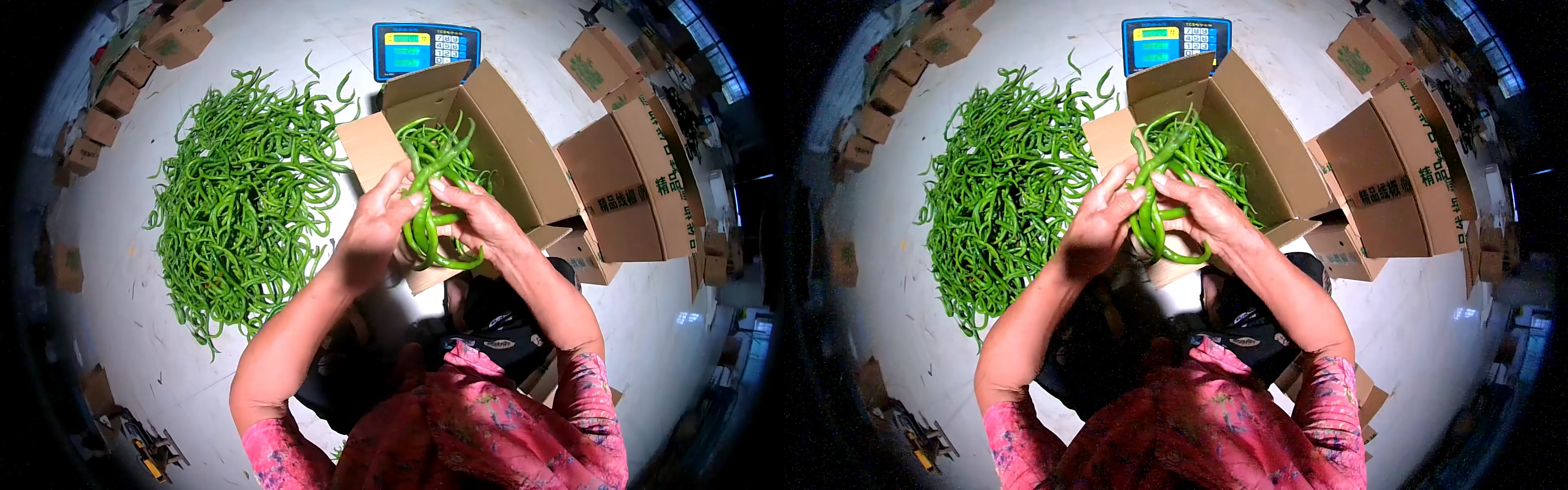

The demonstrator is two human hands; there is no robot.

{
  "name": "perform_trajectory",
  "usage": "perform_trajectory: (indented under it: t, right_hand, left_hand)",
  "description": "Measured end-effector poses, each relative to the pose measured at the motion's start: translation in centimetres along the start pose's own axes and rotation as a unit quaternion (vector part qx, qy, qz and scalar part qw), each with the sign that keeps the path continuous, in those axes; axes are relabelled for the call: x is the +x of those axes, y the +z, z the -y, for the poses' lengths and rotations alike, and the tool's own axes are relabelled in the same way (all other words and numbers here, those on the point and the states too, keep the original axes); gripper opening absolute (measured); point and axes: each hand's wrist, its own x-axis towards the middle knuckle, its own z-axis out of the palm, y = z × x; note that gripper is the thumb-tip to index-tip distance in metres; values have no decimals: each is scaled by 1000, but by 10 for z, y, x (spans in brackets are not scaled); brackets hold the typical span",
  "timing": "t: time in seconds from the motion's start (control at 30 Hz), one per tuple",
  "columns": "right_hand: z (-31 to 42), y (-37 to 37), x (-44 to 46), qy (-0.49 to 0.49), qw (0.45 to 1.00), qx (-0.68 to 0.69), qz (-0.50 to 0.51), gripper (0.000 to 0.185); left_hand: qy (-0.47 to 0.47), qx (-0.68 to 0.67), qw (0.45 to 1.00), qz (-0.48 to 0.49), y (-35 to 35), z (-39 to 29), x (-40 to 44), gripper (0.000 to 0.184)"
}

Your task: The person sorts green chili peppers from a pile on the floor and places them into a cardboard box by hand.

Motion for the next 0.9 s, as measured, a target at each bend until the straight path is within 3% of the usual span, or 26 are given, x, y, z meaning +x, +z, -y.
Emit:
perform_trajectory:
  t: [0.13,0.27,0.37,0.47,0.6,0.63,0.73,0.9]
  right_hand:
    - [5,-5,0,-9,997,60,39,32]
    - [8,-9,3,-24,988,133,80,32]
    - [7,-13,4,-40,983,150,103,31]
    - [10,-11,2,-37,980,158,120,31]
    - [15,-6,2,-51,987,108,105,31]
    - [14,-5,3,-56,990,106,75,28]
    - [7,-9,8,-65,994,73,47,37]
    - [8,-3,4,-74,995,62,22,32]
  left_hand:
    - [36,49,998,-24,-8,6,4,45]
    - [62,185,976,-100,-2,2,3,33]
    - [80,249,963,-68,-4,-1,4,31]
    - [60,229,969,-74,-2,-8,1,28]
    - [92,192,967,-141,8,-14,-1,30]
    - [90,241,950,-176,2,-5,1,33]
    - [148,361,905,-171,-7,7,9,37]
    - [112,309,938,-106,-3,15,14,46]
